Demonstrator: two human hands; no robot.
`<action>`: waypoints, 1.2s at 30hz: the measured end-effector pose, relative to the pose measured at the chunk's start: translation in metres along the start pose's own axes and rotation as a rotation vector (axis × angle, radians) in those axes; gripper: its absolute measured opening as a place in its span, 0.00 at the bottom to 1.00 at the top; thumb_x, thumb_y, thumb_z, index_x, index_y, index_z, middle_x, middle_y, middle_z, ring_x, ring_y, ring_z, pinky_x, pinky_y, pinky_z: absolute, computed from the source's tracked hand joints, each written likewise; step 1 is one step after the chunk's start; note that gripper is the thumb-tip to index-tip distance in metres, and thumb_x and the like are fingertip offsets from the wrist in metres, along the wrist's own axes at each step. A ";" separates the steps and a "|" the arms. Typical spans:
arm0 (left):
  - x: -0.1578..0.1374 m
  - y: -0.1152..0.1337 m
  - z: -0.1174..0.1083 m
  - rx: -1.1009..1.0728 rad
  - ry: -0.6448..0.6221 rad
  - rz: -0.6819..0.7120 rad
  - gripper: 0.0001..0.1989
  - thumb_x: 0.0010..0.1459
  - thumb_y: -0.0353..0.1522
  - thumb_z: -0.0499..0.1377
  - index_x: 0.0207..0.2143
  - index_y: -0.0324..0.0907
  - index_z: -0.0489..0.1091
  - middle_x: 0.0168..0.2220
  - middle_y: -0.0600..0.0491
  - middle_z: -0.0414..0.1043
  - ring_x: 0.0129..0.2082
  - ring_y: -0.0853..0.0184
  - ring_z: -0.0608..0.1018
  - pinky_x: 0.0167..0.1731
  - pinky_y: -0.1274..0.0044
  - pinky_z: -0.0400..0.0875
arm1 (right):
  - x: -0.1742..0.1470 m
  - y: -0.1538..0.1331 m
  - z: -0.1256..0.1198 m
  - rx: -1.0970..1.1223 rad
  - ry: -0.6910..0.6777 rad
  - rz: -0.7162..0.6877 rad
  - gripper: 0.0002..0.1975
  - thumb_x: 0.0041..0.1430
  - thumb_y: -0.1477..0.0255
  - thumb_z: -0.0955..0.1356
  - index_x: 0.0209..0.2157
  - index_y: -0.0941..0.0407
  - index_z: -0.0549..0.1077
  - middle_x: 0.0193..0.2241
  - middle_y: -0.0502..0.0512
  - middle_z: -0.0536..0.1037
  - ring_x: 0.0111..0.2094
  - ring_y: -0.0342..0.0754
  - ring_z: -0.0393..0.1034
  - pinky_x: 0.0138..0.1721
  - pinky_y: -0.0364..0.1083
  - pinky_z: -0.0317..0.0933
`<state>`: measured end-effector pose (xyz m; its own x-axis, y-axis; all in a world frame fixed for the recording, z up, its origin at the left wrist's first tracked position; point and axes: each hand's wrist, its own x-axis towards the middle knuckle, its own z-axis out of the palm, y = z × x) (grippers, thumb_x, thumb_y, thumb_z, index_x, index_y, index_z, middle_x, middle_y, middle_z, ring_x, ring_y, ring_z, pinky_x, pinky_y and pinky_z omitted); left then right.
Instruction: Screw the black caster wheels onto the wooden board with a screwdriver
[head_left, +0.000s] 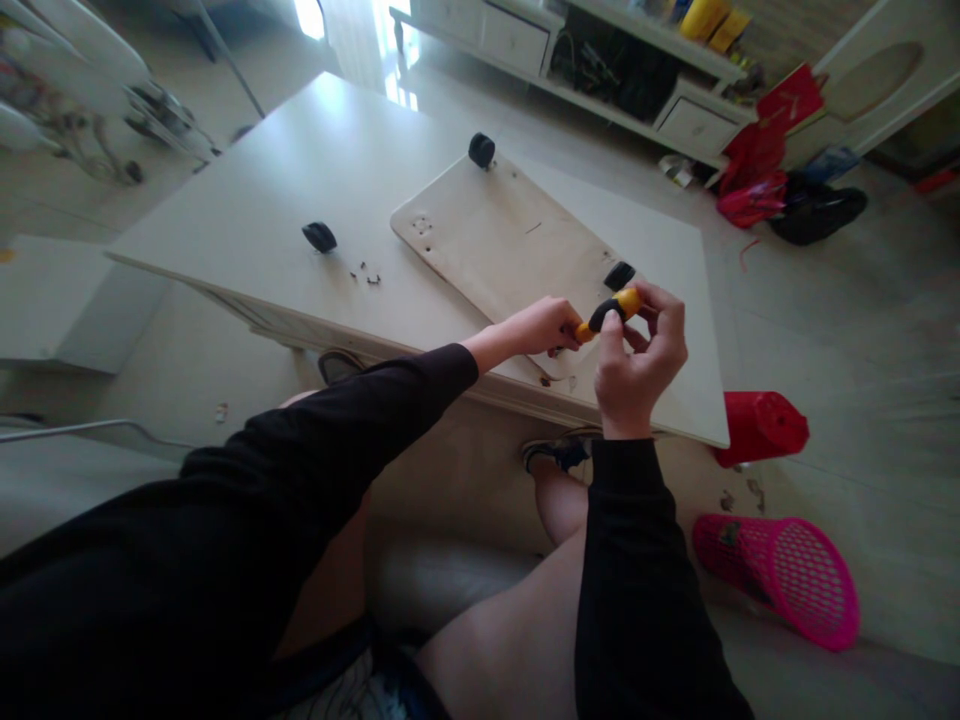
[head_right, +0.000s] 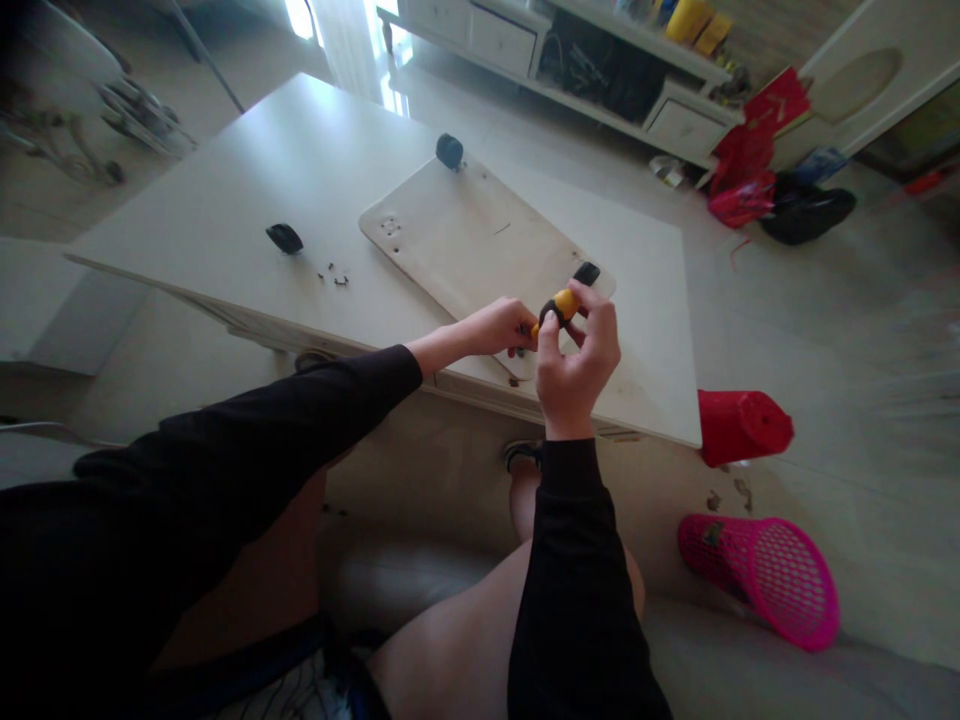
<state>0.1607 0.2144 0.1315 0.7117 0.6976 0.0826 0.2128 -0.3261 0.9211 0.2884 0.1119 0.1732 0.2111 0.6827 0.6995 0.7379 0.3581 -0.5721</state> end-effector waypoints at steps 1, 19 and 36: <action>0.000 0.000 0.001 0.008 0.015 -0.001 0.08 0.56 0.21 0.69 0.25 0.36 0.80 0.19 0.56 0.74 0.19 0.73 0.77 0.24 0.81 0.69 | 0.000 0.000 0.000 -0.002 -0.002 -0.013 0.17 0.66 0.69 0.68 0.56 0.48 0.73 0.51 0.56 0.78 0.52 0.51 0.78 0.41 0.50 0.79; -0.001 0.003 -0.002 0.012 -0.023 -0.027 0.09 0.59 0.20 0.66 0.26 0.35 0.79 0.18 0.56 0.73 0.18 0.72 0.76 0.23 0.80 0.68 | 0.002 -0.002 0.001 -0.016 0.069 -0.036 0.15 0.61 0.70 0.74 0.50 0.49 0.77 0.47 0.53 0.76 0.48 0.48 0.76 0.35 0.45 0.74; -0.001 0.003 -0.001 0.011 -0.026 -0.027 0.07 0.59 0.21 0.67 0.28 0.36 0.79 0.23 0.55 0.77 0.19 0.74 0.77 0.24 0.81 0.70 | 0.001 0.001 0.005 0.079 0.050 0.044 0.19 0.62 0.69 0.73 0.55 0.48 0.73 0.52 0.54 0.77 0.51 0.50 0.76 0.41 0.48 0.77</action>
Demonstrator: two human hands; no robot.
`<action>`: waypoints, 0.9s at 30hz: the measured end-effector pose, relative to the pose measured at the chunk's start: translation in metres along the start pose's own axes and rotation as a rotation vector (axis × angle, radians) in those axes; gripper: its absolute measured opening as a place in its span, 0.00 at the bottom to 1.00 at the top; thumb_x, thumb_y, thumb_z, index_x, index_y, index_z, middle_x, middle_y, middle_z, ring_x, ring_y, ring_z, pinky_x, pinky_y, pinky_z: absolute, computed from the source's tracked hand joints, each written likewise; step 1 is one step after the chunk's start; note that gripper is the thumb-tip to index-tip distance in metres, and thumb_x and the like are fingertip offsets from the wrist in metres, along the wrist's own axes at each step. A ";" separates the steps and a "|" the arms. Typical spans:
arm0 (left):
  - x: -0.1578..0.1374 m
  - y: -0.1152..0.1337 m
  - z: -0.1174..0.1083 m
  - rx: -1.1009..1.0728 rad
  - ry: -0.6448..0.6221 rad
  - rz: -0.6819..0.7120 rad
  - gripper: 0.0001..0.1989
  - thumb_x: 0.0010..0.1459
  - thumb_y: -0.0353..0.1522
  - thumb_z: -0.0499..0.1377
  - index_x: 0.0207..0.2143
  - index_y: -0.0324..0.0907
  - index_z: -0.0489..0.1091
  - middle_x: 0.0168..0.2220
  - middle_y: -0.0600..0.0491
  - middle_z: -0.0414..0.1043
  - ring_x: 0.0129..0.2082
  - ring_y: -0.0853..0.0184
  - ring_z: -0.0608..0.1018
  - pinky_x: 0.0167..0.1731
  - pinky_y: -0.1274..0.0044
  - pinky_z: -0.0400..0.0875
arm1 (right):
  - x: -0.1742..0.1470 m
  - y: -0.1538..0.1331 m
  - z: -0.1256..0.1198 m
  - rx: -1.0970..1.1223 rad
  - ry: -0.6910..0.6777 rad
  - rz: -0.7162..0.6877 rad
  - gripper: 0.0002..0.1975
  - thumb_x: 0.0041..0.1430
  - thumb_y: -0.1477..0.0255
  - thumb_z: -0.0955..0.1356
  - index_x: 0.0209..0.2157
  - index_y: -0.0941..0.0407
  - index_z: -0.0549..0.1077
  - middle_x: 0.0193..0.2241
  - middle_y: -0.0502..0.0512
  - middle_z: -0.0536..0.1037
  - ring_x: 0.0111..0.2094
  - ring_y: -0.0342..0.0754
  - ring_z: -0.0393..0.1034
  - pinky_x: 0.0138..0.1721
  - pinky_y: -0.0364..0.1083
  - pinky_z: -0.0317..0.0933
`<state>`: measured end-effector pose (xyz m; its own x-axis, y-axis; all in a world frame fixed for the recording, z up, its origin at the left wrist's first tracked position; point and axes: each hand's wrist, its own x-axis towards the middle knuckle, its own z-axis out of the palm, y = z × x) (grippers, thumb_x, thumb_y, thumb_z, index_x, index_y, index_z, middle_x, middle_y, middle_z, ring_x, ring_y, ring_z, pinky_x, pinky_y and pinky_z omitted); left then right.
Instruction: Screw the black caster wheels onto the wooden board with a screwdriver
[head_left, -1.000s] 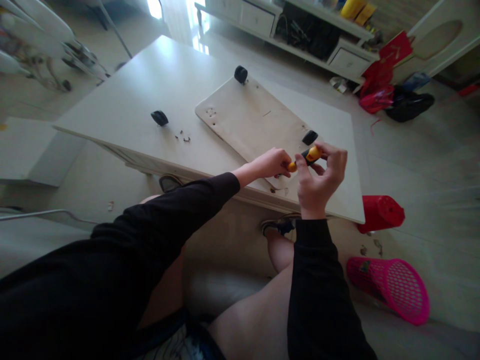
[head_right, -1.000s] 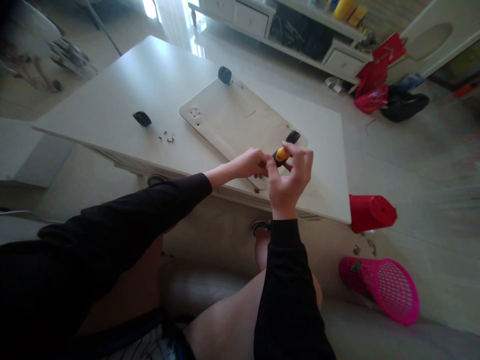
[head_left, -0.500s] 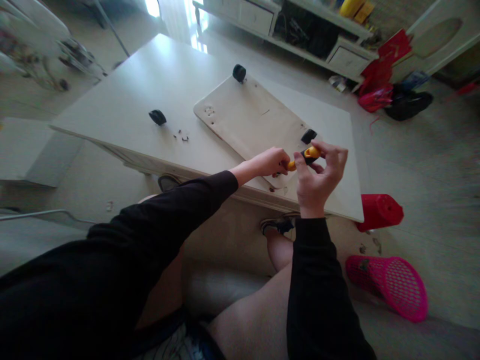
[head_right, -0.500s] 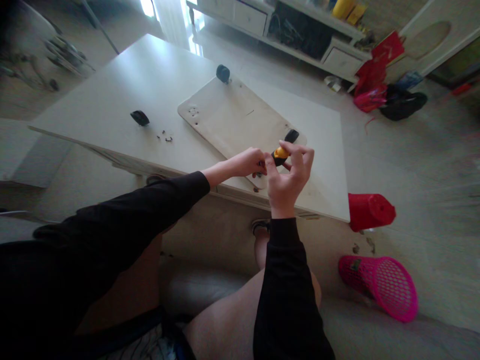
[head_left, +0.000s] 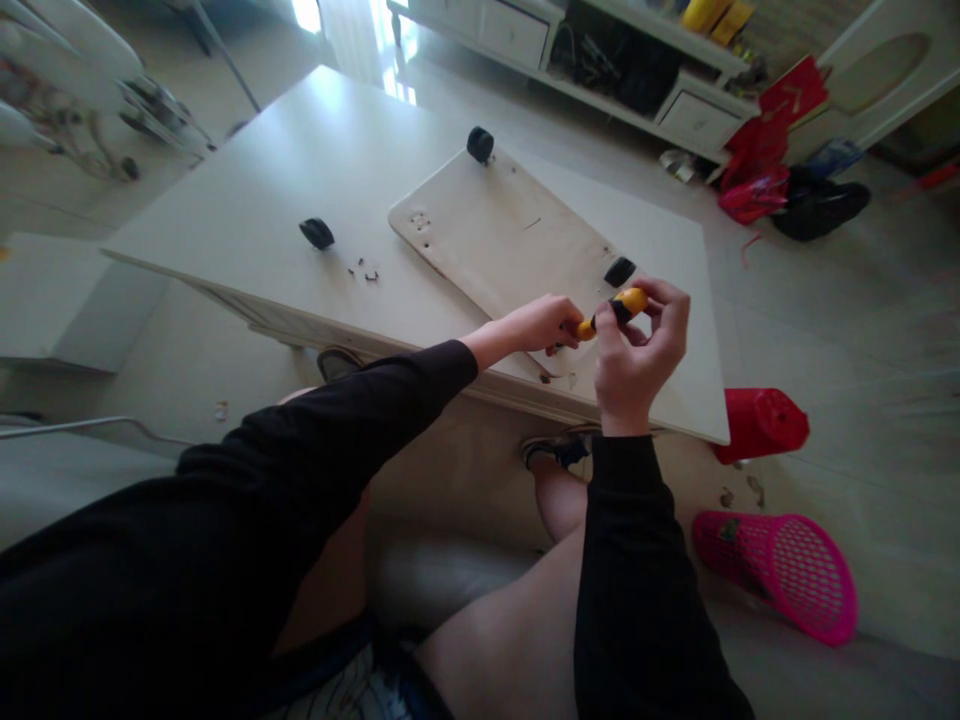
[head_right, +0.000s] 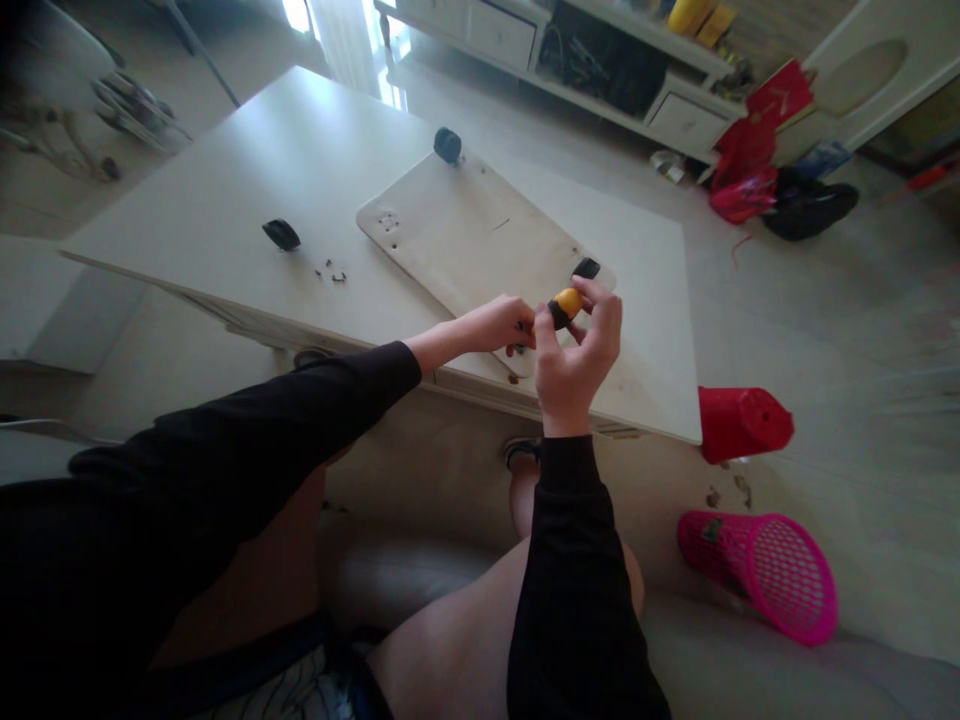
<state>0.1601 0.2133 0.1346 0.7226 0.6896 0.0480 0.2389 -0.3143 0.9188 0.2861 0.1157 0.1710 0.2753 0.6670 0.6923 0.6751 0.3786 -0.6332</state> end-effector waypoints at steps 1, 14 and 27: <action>0.000 0.001 0.000 0.024 0.018 -0.002 0.08 0.58 0.21 0.68 0.27 0.36 0.78 0.22 0.55 0.76 0.19 0.73 0.76 0.24 0.80 0.69 | 0.000 0.000 0.000 -0.016 0.009 0.005 0.21 0.61 0.68 0.75 0.55 0.48 0.73 0.52 0.54 0.76 0.51 0.50 0.76 0.39 0.47 0.76; -0.002 0.003 -0.005 -0.049 -0.048 -0.015 0.06 0.57 0.21 0.69 0.29 0.36 0.81 0.23 0.54 0.78 0.20 0.71 0.79 0.24 0.80 0.72 | 0.000 -0.003 0.002 0.063 0.020 0.006 0.17 0.63 0.69 0.71 0.53 0.50 0.72 0.49 0.55 0.78 0.49 0.49 0.79 0.38 0.47 0.78; -0.027 0.010 -0.004 0.373 0.019 -0.378 0.04 0.53 0.26 0.68 0.30 0.37 0.85 0.18 0.51 0.74 0.24 0.64 0.79 0.34 0.72 0.74 | 0.015 0.005 -0.017 -0.008 0.391 0.003 0.18 0.62 0.68 0.69 0.53 0.53 0.71 0.49 0.57 0.73 0.52 0.52 0.75 0.52 0.58 0.78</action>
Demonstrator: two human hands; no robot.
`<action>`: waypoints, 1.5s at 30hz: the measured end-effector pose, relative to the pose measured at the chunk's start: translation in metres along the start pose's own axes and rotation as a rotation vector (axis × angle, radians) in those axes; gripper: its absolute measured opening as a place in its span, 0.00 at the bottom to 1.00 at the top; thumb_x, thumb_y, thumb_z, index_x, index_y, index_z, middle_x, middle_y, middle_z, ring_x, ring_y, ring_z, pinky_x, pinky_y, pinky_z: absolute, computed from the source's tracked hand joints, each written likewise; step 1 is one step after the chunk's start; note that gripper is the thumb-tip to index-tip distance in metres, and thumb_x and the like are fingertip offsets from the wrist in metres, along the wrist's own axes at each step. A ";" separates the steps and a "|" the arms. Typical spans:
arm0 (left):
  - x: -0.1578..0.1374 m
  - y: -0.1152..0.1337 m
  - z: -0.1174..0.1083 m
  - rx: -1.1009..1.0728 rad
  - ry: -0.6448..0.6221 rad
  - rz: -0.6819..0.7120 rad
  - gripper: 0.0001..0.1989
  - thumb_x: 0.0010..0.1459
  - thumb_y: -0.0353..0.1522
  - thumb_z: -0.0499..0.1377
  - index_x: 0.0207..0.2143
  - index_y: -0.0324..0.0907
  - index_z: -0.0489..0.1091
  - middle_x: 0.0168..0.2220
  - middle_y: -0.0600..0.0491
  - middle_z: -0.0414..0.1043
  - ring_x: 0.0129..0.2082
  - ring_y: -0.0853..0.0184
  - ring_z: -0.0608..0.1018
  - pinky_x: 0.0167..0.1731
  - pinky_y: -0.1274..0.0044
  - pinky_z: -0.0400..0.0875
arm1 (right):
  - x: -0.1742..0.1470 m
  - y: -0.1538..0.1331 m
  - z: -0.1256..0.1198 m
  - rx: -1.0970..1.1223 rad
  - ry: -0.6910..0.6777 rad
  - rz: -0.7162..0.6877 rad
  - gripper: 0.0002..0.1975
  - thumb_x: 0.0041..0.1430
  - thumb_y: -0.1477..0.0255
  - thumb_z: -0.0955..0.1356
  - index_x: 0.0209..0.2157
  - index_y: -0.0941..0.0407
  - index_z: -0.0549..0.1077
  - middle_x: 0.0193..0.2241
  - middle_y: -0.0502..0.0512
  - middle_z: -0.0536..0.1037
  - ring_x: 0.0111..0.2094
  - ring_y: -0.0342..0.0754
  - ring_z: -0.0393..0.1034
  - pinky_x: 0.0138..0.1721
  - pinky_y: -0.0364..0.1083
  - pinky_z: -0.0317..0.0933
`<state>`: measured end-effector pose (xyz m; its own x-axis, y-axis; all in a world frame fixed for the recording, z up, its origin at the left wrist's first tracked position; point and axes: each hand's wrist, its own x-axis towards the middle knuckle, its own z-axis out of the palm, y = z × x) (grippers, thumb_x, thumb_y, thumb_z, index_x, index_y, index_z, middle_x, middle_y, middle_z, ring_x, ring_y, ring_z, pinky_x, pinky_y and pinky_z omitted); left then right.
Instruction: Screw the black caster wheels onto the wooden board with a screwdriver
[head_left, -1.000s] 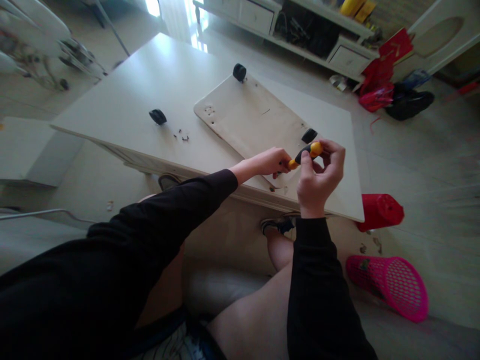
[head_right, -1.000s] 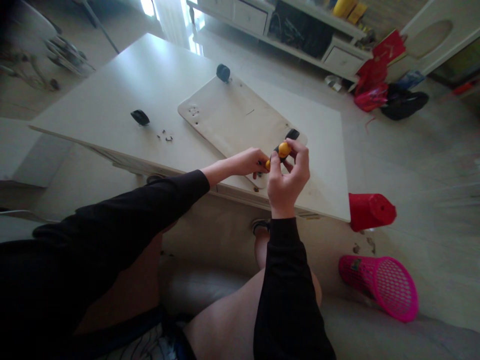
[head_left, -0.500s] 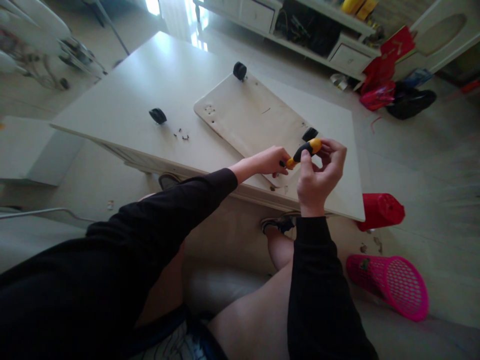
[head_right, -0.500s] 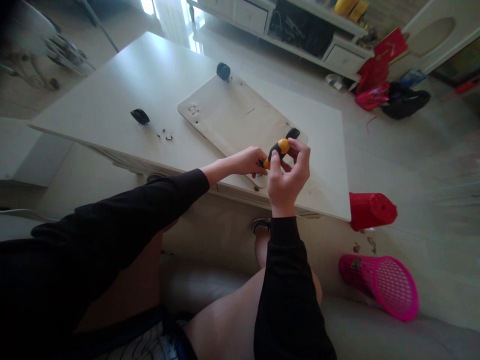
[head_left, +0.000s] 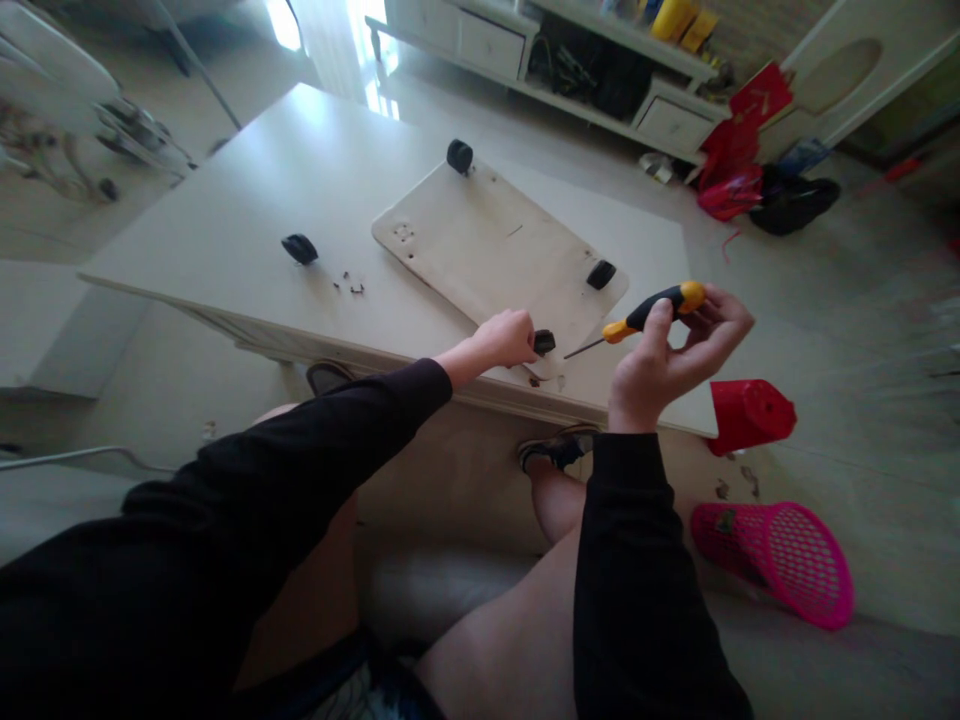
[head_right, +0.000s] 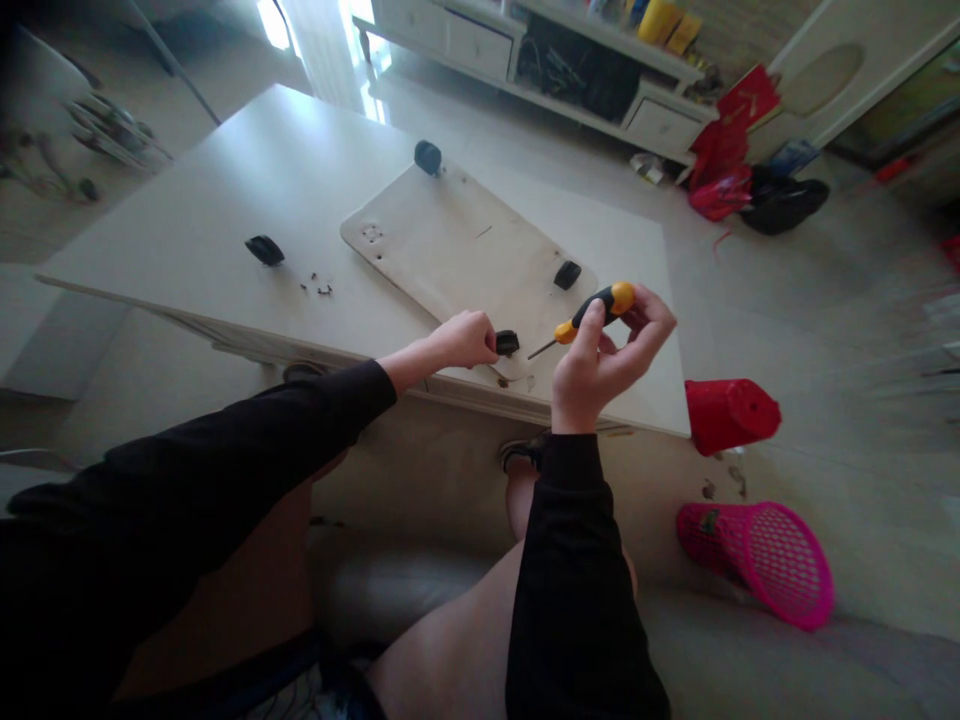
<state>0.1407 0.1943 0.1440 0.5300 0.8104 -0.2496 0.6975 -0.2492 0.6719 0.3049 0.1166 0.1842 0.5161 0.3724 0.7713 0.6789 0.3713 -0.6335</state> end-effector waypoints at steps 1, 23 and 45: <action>-0.003 0.000 0.004 0.006 0.010 -0.029 0.04 0.54 0.27 0.68 0.31 0.37 0.85 0.19 0.50 0.75 0.25 0.62 0.80 0.34 0.71 0.74 | 0.000 -0.001 0.001 -0.004 0.000 0.015 0.17 0.61 0.68 0.69 0.52 0.53 0.71 0.49 0.57 0.73 0.52 0.52 0.75 0.52 0.57 0.78; 0.008 -0.016 0.059 -0.476 0.252 -0.207 0.06 0.60 0.24 0.66 0.38 0.35 0.84 0.25 0.52 0.78 0.21 0.72 0.77 0.26 0.80 0.71 | -0.009 -0.007 0.008 0.042 -0.170 0.098 0.15 0.63 0.67 0.70 0.51 0.50 0.70 0.49 0.57 0.75 0.49 0.49 0.75 0.38 0.46 0.78; 0.012 -0.006 0.083 -0.543 0.318 -0.294 0.10 0.62 0.26 0.67 0.45 0.35 0.85 0.31 0.48 0.83 0.21 0.72 0.79 0.27 0.79 0.76 | -0.011 -0.006 0.009 0.023 -0.205 0.102 0.14 0.63 0.68 0.70 0.49 0.50 0.69 0.47 0.55 0.75 0.48 0.47 0.76 0.36 0.44 0.76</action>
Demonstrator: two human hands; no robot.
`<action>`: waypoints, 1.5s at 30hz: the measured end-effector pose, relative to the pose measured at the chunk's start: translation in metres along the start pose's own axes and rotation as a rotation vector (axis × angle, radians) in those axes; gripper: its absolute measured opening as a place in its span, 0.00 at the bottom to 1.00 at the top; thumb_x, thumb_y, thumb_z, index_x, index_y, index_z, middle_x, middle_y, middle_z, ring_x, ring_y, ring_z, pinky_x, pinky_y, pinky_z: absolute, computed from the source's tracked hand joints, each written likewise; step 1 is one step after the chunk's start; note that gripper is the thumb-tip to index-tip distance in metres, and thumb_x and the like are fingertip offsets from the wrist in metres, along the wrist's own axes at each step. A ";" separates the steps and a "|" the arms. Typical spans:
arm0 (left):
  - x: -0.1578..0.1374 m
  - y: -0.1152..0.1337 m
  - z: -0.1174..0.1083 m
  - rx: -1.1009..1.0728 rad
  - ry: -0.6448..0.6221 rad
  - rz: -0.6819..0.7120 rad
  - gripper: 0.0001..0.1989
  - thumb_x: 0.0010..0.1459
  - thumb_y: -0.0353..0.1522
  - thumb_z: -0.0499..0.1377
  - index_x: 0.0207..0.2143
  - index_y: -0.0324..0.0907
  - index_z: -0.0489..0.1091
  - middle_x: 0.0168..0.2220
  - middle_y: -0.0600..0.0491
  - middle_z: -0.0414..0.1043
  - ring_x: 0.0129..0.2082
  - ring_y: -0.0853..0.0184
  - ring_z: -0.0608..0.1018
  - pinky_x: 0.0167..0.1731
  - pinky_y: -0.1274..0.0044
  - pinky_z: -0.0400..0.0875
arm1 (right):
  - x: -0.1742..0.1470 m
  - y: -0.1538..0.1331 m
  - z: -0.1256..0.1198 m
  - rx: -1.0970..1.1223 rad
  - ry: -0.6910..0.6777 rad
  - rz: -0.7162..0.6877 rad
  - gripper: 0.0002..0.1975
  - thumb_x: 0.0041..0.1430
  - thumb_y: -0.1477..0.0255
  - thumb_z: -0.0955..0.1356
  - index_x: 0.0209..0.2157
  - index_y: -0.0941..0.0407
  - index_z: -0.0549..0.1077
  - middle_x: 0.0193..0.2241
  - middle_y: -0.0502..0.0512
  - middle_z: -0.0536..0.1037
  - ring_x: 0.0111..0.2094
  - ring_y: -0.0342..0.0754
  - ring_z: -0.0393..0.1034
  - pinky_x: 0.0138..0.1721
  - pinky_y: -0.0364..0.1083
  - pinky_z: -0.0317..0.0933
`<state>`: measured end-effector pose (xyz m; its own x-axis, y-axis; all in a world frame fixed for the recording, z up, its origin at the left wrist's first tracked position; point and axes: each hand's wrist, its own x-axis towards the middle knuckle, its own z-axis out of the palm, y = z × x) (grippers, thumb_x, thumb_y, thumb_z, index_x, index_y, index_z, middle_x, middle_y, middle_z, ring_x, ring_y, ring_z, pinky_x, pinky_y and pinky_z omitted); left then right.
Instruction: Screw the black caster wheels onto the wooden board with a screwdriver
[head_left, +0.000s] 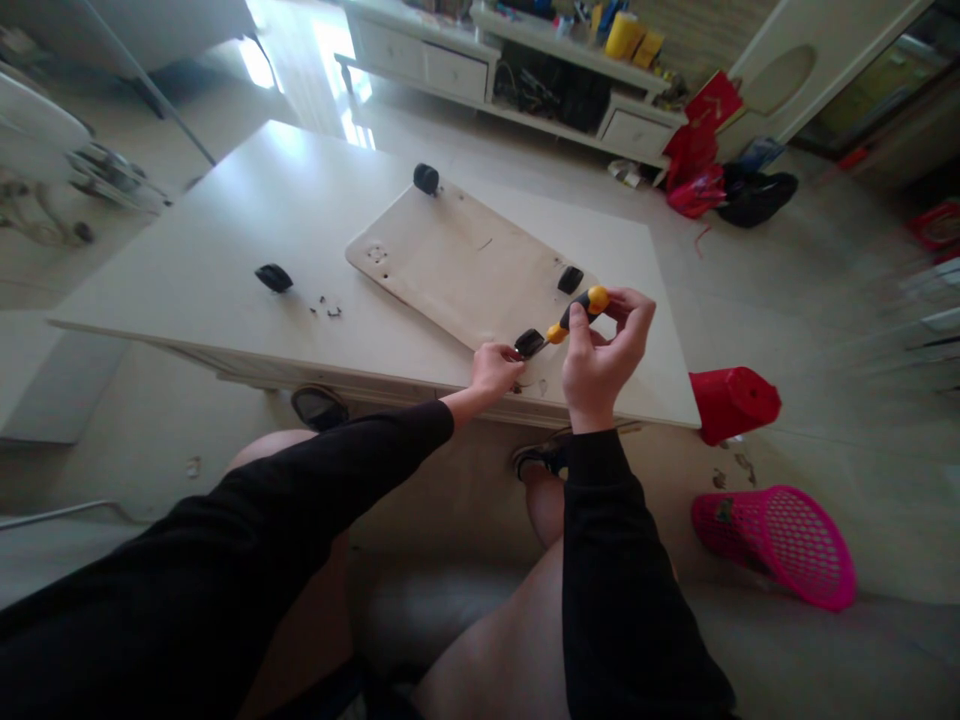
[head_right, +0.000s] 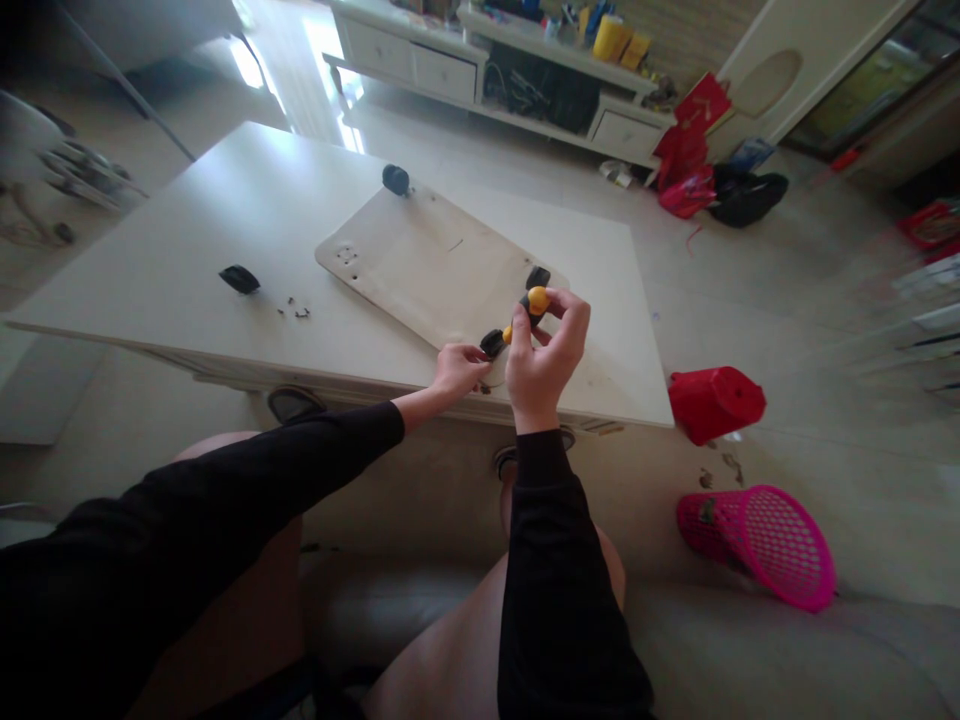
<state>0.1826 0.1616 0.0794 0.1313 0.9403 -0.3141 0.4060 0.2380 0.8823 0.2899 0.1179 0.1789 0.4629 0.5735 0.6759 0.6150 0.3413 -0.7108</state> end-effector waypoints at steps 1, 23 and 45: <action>0.000 0.001 0.001 0.002 0.000 -0.005 0.11 0.62 0.27 0.67 0.46 0.35 0.85 0.32 0.47 0.84 0.22 0.71 0.80 0.27 0.79 0.76 | 0.000 0.000 0.000 -0.003 0.000 -0.001 0.14 0.63 0.68 0.70 0.49 0.50 0.69 0.47 0.55 0.75 0.48 0.47 0.76 0.37 0.45 0.76; 0.005 0.001 0.004 0.028 -0.013 0.001 0.10 0.62 0.29 0.68 0.45 0.35 0.85 0.31 0.45 0.83 0.25 0.67 0.83 0.30 0.77 0.79 | 0.000 0.003 -0.001 0.001 0.034 -0.024 0.15 0.62 0.70 0.72 0.49 0.51 0.71 0.46 0.54 0.76 0.47 0.46 0.76 0.32 0.42 0.74; 0.003 0.001 0.005 0.047 0.000 0.037 0.07 0.63 0.28 0.67 0.40 0.36 0.86 0.26 0.47 0.82 0.25 0.65 0.84 0.31 0.75 0.81 | -0.001 0.002 -0.001 -0.057 0.013 -0.065 0.15 0.63 0.71 0.72 0.50 0.50 0.69 0.46 0.54 0.76 0.48 0.49 0.77 0.38 0.48 0.78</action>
<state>0.1879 0.1639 0.0774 0.1474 0.9482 -0.2815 0.4433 0.1911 0.8758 0.2916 0.1170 0.1774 0.4293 0.5415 0.7228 0.6790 0.3343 -0.6536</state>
